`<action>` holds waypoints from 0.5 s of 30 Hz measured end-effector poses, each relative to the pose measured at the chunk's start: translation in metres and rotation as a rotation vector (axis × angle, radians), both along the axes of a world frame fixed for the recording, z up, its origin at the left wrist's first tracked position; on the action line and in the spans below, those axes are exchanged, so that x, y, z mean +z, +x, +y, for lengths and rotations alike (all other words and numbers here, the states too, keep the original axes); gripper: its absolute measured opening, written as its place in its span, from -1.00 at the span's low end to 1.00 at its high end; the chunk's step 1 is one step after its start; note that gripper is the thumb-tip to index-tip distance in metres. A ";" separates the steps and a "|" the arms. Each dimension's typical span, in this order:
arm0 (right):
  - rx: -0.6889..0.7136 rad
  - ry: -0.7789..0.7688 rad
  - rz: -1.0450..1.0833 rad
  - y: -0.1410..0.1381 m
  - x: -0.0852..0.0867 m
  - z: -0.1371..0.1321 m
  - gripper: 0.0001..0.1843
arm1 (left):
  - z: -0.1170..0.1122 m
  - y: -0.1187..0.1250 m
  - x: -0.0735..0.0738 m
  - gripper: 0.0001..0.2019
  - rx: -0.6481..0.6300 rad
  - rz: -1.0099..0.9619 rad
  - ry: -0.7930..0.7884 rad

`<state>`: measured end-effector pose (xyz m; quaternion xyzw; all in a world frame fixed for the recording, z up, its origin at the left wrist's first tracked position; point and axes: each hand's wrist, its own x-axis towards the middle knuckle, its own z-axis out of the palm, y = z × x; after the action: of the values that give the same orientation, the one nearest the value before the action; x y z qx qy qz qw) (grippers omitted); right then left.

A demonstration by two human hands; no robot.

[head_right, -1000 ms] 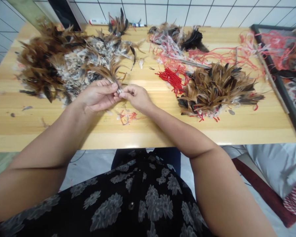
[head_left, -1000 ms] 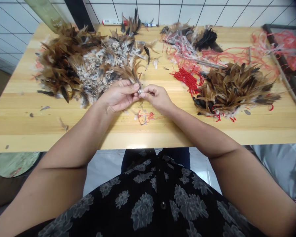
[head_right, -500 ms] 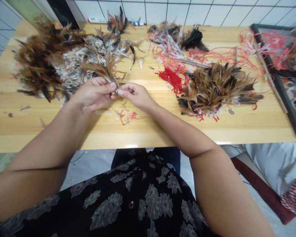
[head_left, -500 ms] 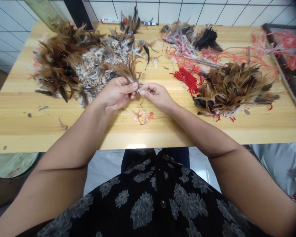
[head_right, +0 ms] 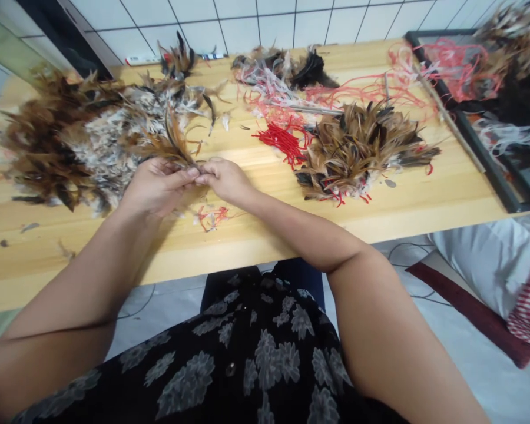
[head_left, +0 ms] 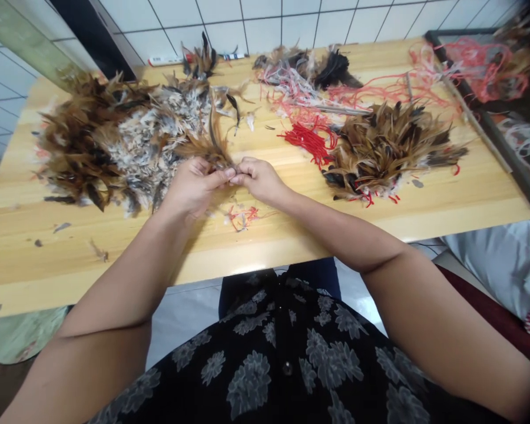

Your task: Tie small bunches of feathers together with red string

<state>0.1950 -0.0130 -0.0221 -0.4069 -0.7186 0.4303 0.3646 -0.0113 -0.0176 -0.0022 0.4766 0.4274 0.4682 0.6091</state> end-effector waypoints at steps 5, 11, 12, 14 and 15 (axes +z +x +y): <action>-0.043 -0.028 0.093 -0.001 0.005 -0.001 -0.72 | 0.000 0.014 0.010 -0.37 -0.033 -0.013 0.089; -0.127 -0.137 0.320 -0.003 0.016 0.006 -0.60 | 0.021 0.022 0.037 -0.25 -0.080 0.041 0.187; -0.146 -0.145 0.359 -0.002 0.019 0.008 -0.61 | 0.030 0.021 0.041 -0.23 -0.106 0.073 0.187; -0.188 -0.140 0.433 0.001 0.024 0.014 -0.62 | 0.052 0.021 0.046 -0.26 -0.114 0.142 0.182; -0.209 -0.131 0.467 0.004 0.027 0.017 -0.62 | 0.064 0.024 0.046 -0.30 -0.089 0.179 0.188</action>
<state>0.1987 0.0044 0.0045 -0.3913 -0.5398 0.5180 0.5359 0.0124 0.0461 0.0439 0.5898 0.4129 0.4343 0.5413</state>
